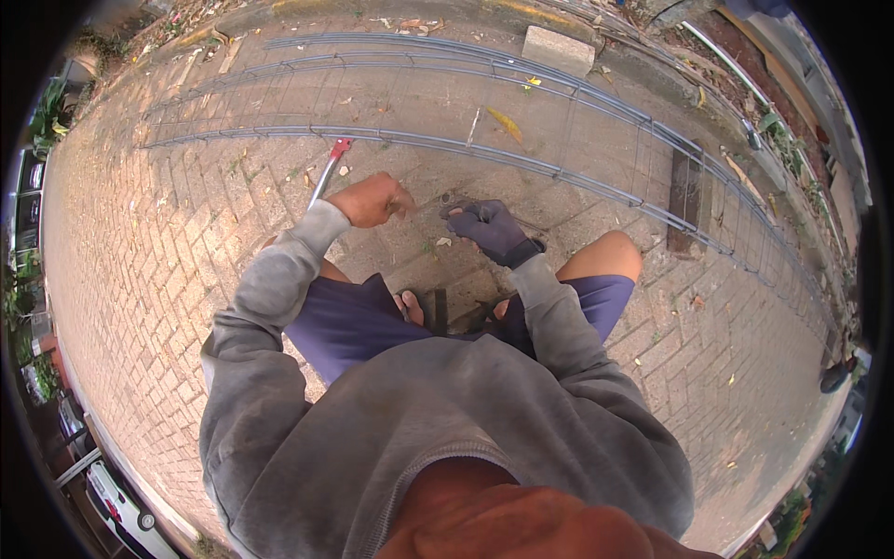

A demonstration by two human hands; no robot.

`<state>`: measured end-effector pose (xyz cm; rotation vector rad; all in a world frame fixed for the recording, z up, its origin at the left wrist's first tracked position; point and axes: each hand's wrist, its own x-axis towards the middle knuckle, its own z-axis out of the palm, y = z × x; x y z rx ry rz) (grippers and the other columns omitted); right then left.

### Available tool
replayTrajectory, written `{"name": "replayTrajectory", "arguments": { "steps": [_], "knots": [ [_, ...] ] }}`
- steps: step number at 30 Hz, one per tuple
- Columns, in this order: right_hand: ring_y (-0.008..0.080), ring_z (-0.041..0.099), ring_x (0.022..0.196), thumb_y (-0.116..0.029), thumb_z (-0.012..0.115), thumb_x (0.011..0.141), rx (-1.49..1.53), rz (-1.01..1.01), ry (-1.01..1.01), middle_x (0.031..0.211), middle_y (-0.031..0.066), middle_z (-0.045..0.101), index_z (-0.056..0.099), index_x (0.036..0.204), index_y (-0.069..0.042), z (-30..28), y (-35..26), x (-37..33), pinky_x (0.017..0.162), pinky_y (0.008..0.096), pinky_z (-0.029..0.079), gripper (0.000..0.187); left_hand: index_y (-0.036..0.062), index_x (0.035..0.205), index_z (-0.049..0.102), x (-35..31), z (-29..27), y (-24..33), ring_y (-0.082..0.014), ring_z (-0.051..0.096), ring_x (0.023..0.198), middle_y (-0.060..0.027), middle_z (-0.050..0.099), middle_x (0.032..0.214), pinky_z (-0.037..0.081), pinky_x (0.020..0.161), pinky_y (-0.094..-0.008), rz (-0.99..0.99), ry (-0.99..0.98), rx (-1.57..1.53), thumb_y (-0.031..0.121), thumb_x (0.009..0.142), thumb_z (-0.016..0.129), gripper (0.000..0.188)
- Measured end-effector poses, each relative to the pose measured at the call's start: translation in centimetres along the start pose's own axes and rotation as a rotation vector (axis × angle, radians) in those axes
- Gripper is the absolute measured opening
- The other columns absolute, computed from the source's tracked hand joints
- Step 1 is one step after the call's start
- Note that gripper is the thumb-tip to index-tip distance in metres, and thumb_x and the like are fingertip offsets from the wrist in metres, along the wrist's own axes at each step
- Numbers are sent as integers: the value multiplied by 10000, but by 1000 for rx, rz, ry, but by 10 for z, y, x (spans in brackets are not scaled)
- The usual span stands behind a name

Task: The person ties a rebar mesh grid together using wire ties and pliers. They repeatedly wrap wire around intersecting rebar rods and twist the wire to secure the joints.

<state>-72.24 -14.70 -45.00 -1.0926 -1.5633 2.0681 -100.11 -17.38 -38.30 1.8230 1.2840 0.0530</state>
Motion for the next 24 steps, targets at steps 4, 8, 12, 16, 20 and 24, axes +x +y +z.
{"name": "replayTrajectory", "arguments": {
  "steps": [4,8,12,16,20,24],
  "knots": [
    [93,571,641,-301,763,907,-4,15,-6,727,14,672,768,910,-22,-8,13,9,594,299,465,279,62,1202,743,13,-34,43,-323,734,1016,-145,775,1076,562,902,-412,-125,-118,301,38,910,666,304],
    [187,646,674,-339,725,904,4,93,107,757,110,713,772,933,-6,-23,40,25,647,363,511,337,25,1265,714,53,-74,41,-286,717,1111,-159,747,1211,546,985,-398,-263,30,69,170,862,762,430],
    [319,718,772,-365,686,868,-427,51,108,835,209,731,764,937,-4,-39,61,26,716,433,539,376,0,1237,724,94,-50,4,-290,721,1107,-185,746,1202,542,991,-401,-391,489,66,250,830,796,483],
    [210,634,640,-332,735,853,-446,22,251,704,120,664,767,891,-13,-37,75,16,617,364,506,322,10,1175,760,136,-16,-42,-292,729,1089,-187,764,1143,544,974,-384,-357,561,80,288,795,832,476],
    [120,570,551,-282,775,855,-345,103,465,632,44,649,788,899,-18,-35,82,1,548,315,474,268,31,1095,797,165,-7,-80,-286,738,1031,-174,781,1070,545,939,-368,-246,363,-50,284,775,853,411],
    [84,543,563,-242,783,862,-41,199,679,633,-7,638,792,905,-16,-34,74,-20,527,298,441,231,13,985,818,184,-10,-97,-228,718,848,-138,786,913,548,829,-357,-110,252,-178,256,777,867,324]
  ]
}}
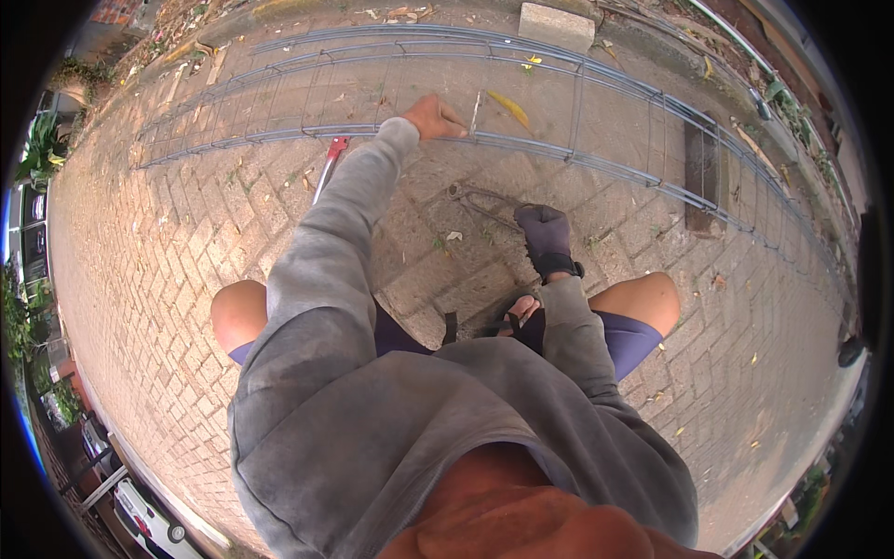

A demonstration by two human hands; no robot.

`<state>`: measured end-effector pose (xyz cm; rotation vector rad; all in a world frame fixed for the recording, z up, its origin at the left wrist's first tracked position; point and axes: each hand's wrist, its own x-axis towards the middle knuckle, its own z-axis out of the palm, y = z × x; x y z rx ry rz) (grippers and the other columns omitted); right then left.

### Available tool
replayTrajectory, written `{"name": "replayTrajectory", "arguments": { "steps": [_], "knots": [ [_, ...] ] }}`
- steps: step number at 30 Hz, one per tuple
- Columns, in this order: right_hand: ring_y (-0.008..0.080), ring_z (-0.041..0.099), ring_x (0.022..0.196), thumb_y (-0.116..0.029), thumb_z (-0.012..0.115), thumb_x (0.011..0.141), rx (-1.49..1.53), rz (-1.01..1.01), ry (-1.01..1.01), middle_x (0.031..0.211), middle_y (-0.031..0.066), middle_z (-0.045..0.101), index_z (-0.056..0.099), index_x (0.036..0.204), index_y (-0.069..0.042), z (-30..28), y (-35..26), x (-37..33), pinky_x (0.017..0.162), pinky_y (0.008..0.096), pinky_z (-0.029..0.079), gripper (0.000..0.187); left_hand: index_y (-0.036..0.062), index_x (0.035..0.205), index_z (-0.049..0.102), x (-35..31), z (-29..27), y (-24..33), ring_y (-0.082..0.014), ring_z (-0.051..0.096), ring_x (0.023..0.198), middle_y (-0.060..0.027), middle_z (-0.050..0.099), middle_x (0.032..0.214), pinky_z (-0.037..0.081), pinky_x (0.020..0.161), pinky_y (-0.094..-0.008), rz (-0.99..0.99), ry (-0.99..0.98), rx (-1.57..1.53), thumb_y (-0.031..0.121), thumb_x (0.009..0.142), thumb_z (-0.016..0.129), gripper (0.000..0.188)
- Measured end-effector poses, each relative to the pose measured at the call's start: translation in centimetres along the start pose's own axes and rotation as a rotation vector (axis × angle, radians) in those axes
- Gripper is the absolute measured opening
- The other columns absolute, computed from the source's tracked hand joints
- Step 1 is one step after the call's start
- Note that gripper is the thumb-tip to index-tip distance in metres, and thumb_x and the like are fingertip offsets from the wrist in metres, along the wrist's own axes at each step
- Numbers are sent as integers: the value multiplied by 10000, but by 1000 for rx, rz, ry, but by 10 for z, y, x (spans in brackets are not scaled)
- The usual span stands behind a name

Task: The person ties a rebar mesh grid together using wire ties and pliers. They repeatedly wrap wire around intersecting rebar rods and twist the wire to secure the joints.

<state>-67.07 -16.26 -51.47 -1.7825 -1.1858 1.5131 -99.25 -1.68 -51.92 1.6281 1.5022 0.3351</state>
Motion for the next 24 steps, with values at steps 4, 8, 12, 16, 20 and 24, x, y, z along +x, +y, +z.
{"name": "replayTrajectory", "arguments": {
  "steps": [4,8,12,16,20,24],
  "knots": [
    [119,586,567,-236,745,881,128,117,88,660,-3,658,780,897,-1,4,-5,-24,538,311,474,237,21,855,826,7,7,-4,-184,668,668,-94,761,754,536,674,-350,-48,-25,-150,281,741,914,297],
    [114,595,603,-230,720,898,106,-41,329,659,4,643,769,906,12,52,-6,-46,575,305,485,247,23,791,807,7,19,-9,-167,629,614,-79,728,701,514,630,-354,69,97,-122,287,740,917,291],
    [56,576,640,-171,738,914,167,-176,403,746,-13,691,779,923,0,93,-38,-71,592,243,448,176,16,749,780,8,17,-11,-163,636,613,-80,714,684,511,619,-342,177,93,-87,285,740,910,298],
    [87,579,653,-174,708,939,136,-233,469,733,-6,672,760,993,33,92,-108,-93,613,273,479,220,48,741,789,16,7,-5,-207,702,651,-96,737,694,540,673,-361,115,-32,-116,324,712,922,308],
    [81,607,722,-159,707,945,-198,-363,512,791,0,697,754,1029,38,64,-179,-115,666,255,491,219,52,716,772,28,8,-7,-197,709,645,-96,743,699,553,679,-362,140,-103,-115,332,737,894,306],
    [111,626,687,-206,656,968,-742,-328,387,773,50,709,748,1019,3,16,-230,-113,665,292,517,234,36,708,764,40,11,-14,-190,714,616,-101,748,704,574,666,-342,141,-214,-168,321,789,839,306]
  ]
}}
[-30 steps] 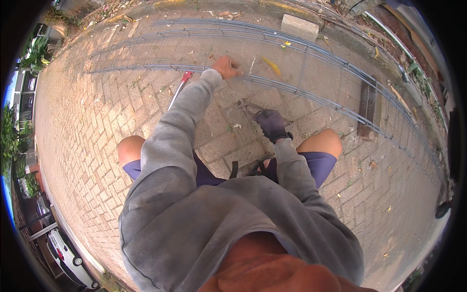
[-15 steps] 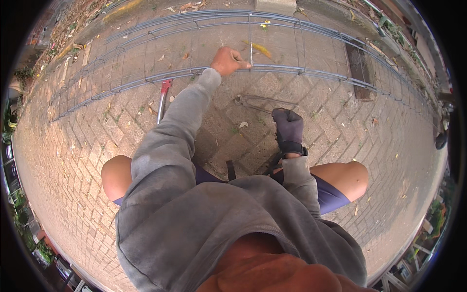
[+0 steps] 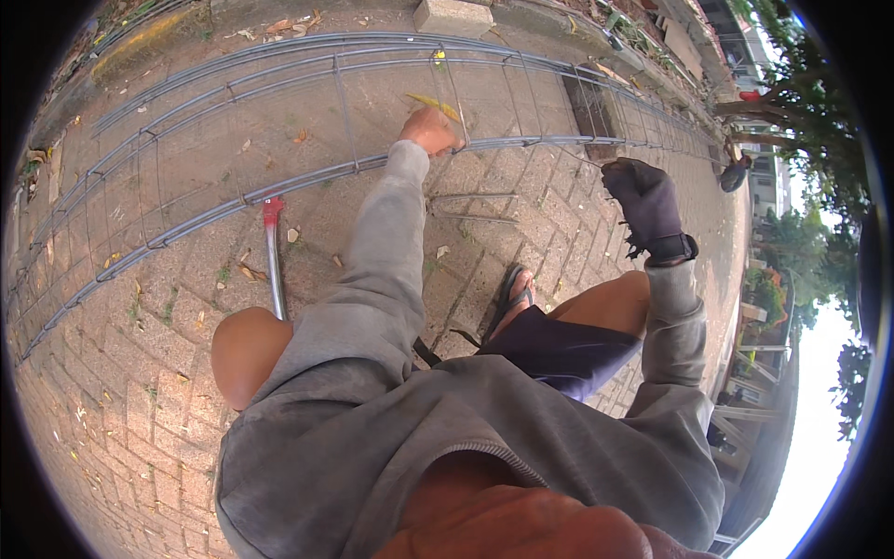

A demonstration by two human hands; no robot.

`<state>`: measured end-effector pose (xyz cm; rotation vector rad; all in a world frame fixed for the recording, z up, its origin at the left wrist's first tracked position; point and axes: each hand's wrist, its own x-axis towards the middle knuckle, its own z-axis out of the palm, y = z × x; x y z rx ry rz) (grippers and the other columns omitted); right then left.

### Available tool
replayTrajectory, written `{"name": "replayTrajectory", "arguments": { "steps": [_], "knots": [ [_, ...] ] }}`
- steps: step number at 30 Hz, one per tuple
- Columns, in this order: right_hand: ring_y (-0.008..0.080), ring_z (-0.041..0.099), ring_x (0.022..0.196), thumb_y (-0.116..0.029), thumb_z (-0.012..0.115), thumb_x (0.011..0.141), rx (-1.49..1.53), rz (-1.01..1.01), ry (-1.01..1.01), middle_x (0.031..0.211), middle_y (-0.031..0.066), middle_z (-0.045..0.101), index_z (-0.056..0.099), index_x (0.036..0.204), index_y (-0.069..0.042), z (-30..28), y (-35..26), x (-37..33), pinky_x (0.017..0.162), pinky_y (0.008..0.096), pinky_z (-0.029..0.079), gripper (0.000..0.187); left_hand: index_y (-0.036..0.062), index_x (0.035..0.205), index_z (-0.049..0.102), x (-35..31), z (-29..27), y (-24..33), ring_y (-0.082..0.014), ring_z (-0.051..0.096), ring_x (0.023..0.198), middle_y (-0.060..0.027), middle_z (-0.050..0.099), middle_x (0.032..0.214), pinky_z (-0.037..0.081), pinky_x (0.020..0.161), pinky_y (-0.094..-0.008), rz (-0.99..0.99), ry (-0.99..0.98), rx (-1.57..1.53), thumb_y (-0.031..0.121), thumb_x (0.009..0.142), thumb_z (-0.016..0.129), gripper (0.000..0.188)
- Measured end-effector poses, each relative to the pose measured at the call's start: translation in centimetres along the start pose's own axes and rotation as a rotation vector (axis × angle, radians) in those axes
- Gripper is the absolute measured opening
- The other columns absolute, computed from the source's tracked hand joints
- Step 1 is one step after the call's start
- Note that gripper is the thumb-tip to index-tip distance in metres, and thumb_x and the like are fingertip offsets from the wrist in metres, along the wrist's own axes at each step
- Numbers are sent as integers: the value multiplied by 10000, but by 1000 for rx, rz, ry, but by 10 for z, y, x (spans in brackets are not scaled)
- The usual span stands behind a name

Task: The person ties a rebar mesh grid together using wire ties and pliers. They repeatedly wrap wire around intersecting rebar rods and twist the wire to secure the joints.

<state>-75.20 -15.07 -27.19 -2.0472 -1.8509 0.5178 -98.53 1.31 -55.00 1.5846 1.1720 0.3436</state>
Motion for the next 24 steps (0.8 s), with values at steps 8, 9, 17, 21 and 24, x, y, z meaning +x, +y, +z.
{"name": "replayTrajectory", "arguments": {
  "steps": [8,9,17,21,24],
  "knots": [
    [159,606,595,-305,702,903,10,425,-161,722,58,676,737,873,-20,73,94,20,560,348,510,289,24,646,754,9,1,7,-256,747,660,-161,752,730,590,688,-369,-96,-19,64,163,715,706,162],
    [154,594,585,-299,717,890,134,418,-105,717,50,669,736,869,-19,96,106,20,539,348,499,282,16,667,757,10,2,5,-275,751,712,-177,753,761,588,718,-382,-62,27,71,157,716,695,162],
    [94,514,542,-249,764,875,787,436,-55,657,-15,594,731,885,-43,246,151,42,486,288,408,209,65,897,802,-18,12,2,-386,716,977,-229,750,1005,564,882,-457,15,197,301,228,759,739,224],
    [91,544,620,-271,728,897,788,272,-52,716,-27,626,761,891,-18,267,182,20,568,299,444,255,52,1023,799,-61,12,3,-384,698,1002,-212,749,1010,535,902,-449,44,323,375,326,820,791,342],
    [186,655,706,-291,677,930,612,238,136,785,102,707,760,998,-34,271,200,8,669,331,508,279,51,1056,801,-71,22,9,-383,709,973,-212,756,1002,536,902,-450,150,406,488,328,812,800,369]
  ]
}}
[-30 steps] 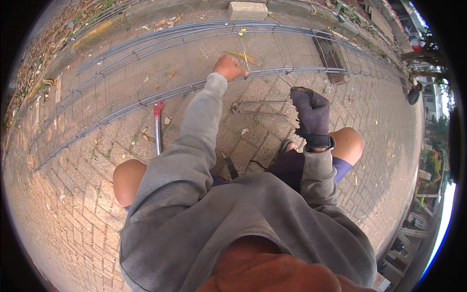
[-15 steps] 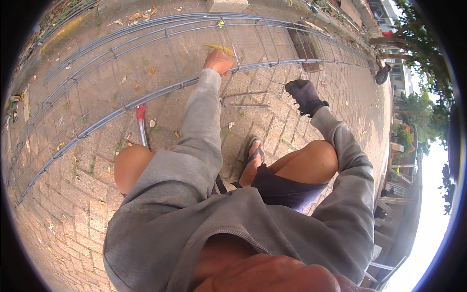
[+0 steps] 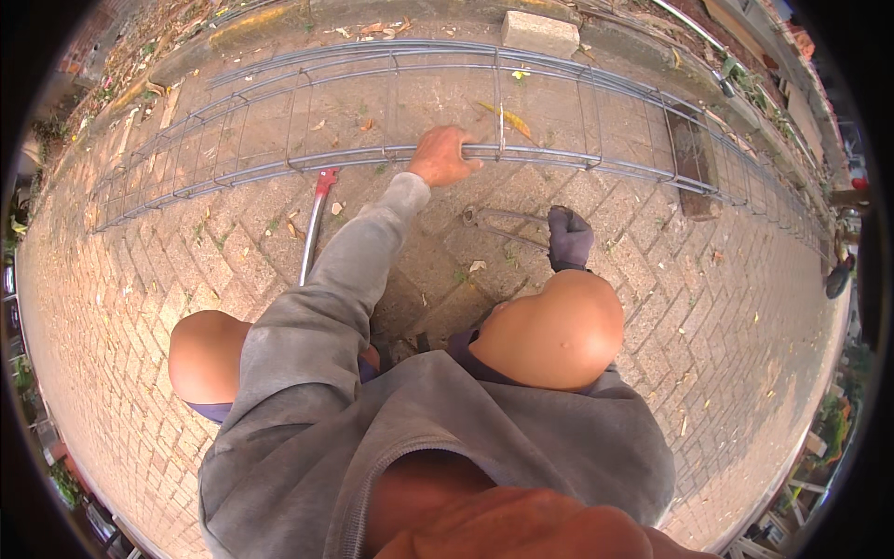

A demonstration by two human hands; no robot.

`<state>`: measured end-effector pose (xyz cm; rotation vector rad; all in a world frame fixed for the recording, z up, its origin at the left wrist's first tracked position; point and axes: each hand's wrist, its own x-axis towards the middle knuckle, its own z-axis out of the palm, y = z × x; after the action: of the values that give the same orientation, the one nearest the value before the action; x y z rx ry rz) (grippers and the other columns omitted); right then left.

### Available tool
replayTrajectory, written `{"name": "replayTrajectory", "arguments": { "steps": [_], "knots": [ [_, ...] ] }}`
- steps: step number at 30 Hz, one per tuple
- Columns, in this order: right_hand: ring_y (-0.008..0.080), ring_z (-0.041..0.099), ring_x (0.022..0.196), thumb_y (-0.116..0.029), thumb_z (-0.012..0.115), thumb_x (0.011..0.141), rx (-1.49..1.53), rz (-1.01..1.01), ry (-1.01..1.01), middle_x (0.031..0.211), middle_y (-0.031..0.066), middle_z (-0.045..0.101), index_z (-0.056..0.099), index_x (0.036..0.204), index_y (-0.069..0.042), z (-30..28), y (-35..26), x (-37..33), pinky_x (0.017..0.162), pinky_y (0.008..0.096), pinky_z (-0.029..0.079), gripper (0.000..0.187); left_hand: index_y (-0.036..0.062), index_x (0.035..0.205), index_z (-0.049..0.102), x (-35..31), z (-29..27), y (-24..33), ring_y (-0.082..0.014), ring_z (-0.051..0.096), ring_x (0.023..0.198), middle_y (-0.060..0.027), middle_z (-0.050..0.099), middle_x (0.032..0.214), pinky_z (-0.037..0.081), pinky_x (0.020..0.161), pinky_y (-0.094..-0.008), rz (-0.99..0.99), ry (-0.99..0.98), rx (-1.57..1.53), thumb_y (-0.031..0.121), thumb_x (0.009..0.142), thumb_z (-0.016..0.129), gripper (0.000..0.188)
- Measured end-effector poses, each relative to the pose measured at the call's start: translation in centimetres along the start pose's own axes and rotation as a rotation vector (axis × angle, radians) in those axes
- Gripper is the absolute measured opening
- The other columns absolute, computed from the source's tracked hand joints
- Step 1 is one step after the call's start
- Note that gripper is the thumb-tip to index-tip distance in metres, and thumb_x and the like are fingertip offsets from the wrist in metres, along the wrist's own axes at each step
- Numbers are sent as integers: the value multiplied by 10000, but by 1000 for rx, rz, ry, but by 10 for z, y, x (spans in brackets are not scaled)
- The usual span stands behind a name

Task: The person ties a rebar mesh grid together using wire ties and pliers. They repeatedly wrap wire around intersecting rebar rods and twist the wire to secure the joints.

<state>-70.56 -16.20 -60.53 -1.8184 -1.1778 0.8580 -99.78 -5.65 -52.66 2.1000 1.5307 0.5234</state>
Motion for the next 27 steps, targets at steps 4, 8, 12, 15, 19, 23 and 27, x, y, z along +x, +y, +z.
{"name": "replayTrajectory", "arguments": {
  "steps": [4,8,12,15,19,23,27],
  "knots": [
    [186,662,775,-259,671,951,-348,-560,224,879,106,711,753,1003,-29,22,-9,25,706,336,513,249,28,1058,796,19,7,15,-346,726,946,-209,765,1010,541,878,-422,-163,-165,-74,327,784,813,405],
    [147,632,757,-201,691,955,82,-397,23,865,62,711,748,963,-19,72,-36,39,691,303,491,191,5,1063,789,34,6,16,-303,734,907,-197,773,990,546,848,-391,-190,-185,-117,333,783,806,432],
    [87,575,733,-153,697,961,701,-16,-271,799,-4,681,730,902,-2,95,-47,36,678,266,463,165,-36,1082,775,43,6,9,-261,733,868,-162,780,926,553,808,-367,-204,-181,-21,297,855,771,402],
    [39,529,736,-140,709,963,813,52,-321,779,-55,641,718,854,13,92,-47,35,661,250,451,188,-59,1107,762,35,14,12,-207,724,861,-124,772,897,552,788,-344,-306,37,-418,206,930,714,322],
    [41,531,722,-130,705,961,775,4,-319,784,-43,656,723,862,4,90,-47,37,656,246,442,167,-54,1071,763,23,22,24,-153,703,858,-98,766,911,545,792,-318,-353,266,-718,136,968,684,230],
    [30,500,670,-119,702,958,847,-22,-284,748,-66,624,746,905,-20,94,-51,31,611,225,397,120,-40,1000,761,18,24,39,-145,699,860,-89,766,904,548,795,-302,-331,312,-792,135,979,686,191],
    [37,493,623,-130,692,961,863,3,-273,713,-64,602,759,939,-28,92,-56,21,571,221,381,124,-6,986,762,-9,35,58,-198,736,875,-103,777,929,570,818,-322,-125,360,-445,97,960,684,131]
  ]
}}
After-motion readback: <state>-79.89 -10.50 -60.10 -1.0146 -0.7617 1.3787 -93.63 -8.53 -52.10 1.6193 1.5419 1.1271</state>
